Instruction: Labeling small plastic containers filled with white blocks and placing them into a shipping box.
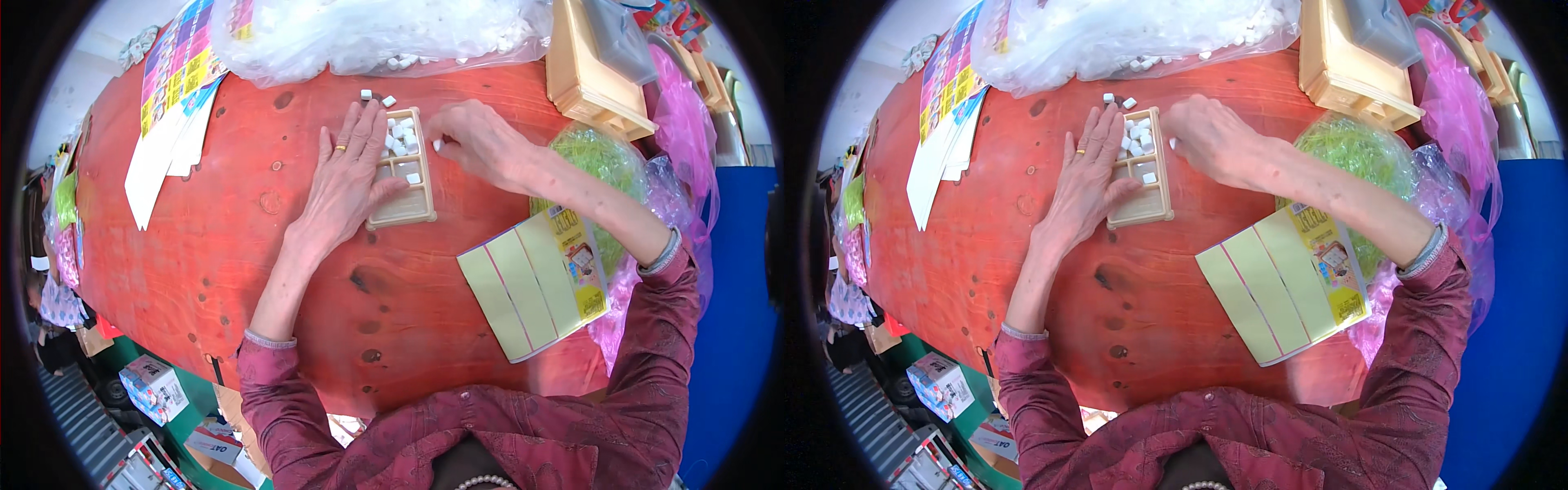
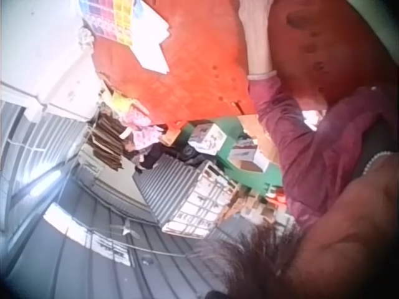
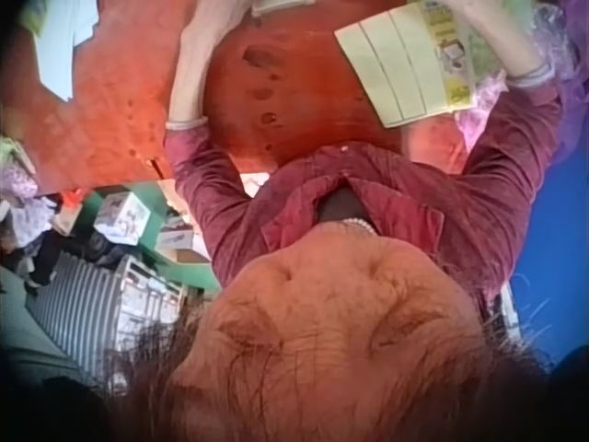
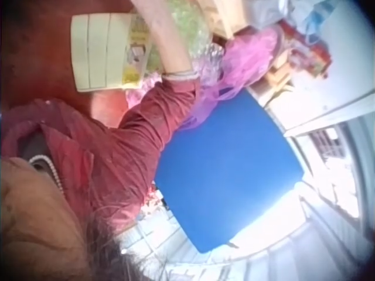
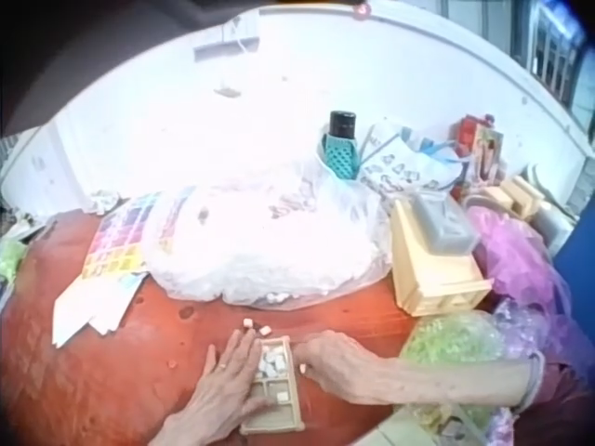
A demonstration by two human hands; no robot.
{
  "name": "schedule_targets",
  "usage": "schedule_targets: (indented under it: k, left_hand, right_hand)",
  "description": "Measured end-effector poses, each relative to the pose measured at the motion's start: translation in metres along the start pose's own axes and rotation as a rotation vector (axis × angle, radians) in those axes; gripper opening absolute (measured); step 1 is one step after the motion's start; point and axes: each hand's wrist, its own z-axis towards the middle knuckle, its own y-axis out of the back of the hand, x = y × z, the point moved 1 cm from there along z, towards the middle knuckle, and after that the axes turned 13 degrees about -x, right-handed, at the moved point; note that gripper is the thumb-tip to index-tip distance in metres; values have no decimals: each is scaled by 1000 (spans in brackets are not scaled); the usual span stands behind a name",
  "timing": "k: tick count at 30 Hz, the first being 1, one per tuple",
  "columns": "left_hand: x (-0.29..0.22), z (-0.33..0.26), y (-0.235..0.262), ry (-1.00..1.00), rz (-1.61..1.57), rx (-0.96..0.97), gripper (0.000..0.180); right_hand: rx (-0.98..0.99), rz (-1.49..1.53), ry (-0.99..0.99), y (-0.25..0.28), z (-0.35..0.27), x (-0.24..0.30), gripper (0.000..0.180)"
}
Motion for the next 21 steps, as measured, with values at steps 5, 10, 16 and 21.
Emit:
schedule_targets:
  k: [5, 10, 16, 21]
  left_hand:
    - [1, -1, 2, 56, -68, -65, 82]
    - [-3, -2, -2, 50, -16, -6, 82]
    - [-5, -3, 2, 16, -55, -27, 78]
    - [-7, -4, 0, -21, 26, 5, 80]
  right_hand:
    - [-134, 99, -33, -2, 15, 8, 16]
    - [-178, 128, 19, -18, 22, 13, 17]
    - [-129, 186, 59, -23, 24, 10, 12]
    - [-292, 220, -40, -13, 52, -5, 9]
